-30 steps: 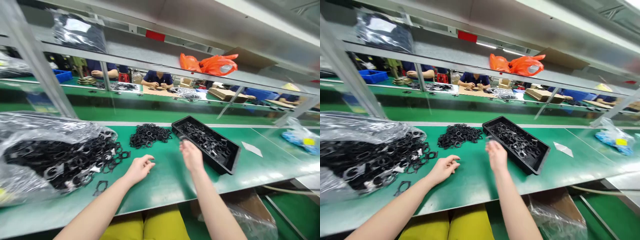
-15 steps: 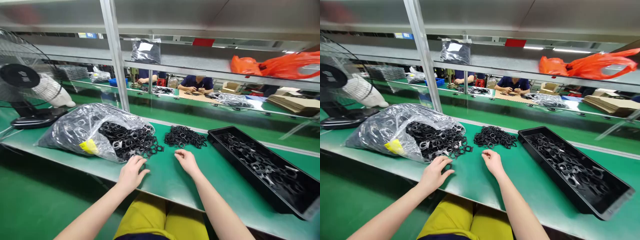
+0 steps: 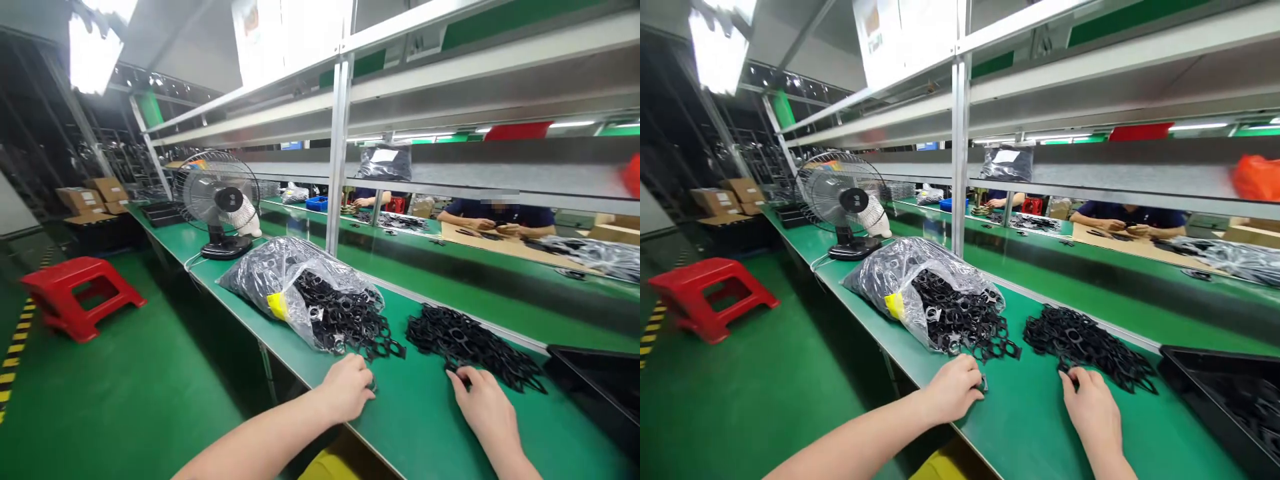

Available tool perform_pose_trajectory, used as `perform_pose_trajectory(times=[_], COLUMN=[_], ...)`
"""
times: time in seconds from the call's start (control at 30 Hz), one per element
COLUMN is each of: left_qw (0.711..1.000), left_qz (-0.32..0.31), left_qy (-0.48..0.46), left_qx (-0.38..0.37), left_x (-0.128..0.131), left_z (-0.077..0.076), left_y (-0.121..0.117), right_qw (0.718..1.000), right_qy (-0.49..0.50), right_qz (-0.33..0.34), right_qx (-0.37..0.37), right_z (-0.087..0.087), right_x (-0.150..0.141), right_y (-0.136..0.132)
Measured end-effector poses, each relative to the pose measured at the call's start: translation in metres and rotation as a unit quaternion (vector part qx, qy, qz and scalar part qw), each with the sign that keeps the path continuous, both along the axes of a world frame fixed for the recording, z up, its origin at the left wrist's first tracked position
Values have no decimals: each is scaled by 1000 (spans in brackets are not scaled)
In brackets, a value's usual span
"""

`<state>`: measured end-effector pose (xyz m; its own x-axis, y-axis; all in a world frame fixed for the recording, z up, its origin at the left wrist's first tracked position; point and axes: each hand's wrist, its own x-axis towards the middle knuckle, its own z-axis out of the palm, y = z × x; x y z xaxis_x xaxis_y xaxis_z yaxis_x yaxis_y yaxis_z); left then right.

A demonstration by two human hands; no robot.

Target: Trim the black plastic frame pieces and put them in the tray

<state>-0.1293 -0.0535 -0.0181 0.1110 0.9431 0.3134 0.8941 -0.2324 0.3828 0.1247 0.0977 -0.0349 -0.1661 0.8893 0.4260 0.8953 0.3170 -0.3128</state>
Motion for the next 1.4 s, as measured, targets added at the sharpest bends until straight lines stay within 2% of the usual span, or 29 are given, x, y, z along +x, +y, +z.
perform_pose_trajectory(times=[0.1,0.2,0.27,0.37,0.43,0.53,0.6,0.63,0.7,0.77,0.83,0.93,1.07,1.2,1.4], left_qw=[999,995,988,961,929,867,823,802,761,728,707,701,719,735,752], left_qz=[-25,-27,-10,34,64,76,61,52,39,25,16,5,-5,-7,-18], left_qy=[-30,-94,-156,-275,-364,-491,-562,-592,-642,-679,-698,-701,-683,-666,-645], left_qx=[-8,-12,-9,-4,-10,-35,-55,-64,-81,-96,-111,-130,-129,-125,-136], left_x=[2,4,8,17,24,34,41,45,53,62,71,85,101,104,98], left_z=[-1,-2,-1,0,2,7,8,8,4,-2,-9,-13,-13,-11,-10], left_y=[2,5,7,9,12,20,25,26,28,30,33,33,27,24,22], right_qw=[998,991,991,993,994,990,984,981,956,948,939,916,880,859,847], right_qy=[35,66,52,14,21,62,107,150,278,302,323,360,413,453,476], right_qz=[5,-20,-28,2,17,0,-5,-1,59,70,75,100,137,146,157], right_qx=[-56,-111,-119,-115,-109,-128,-140,-123,-76,-77,-97,-148,-190,-189,-175], right_z=[-5,-3,0,1,0,4,12,17,24,23,17,6,1,-1,3], right_x=[15,20,18,12,10,10,9,8,4,-2,-6,-8,-11,-12,-13], right_y=[0,1,3,8,10,2,-13,-24,-46,-63,-73,-87,-103,-107,-106])
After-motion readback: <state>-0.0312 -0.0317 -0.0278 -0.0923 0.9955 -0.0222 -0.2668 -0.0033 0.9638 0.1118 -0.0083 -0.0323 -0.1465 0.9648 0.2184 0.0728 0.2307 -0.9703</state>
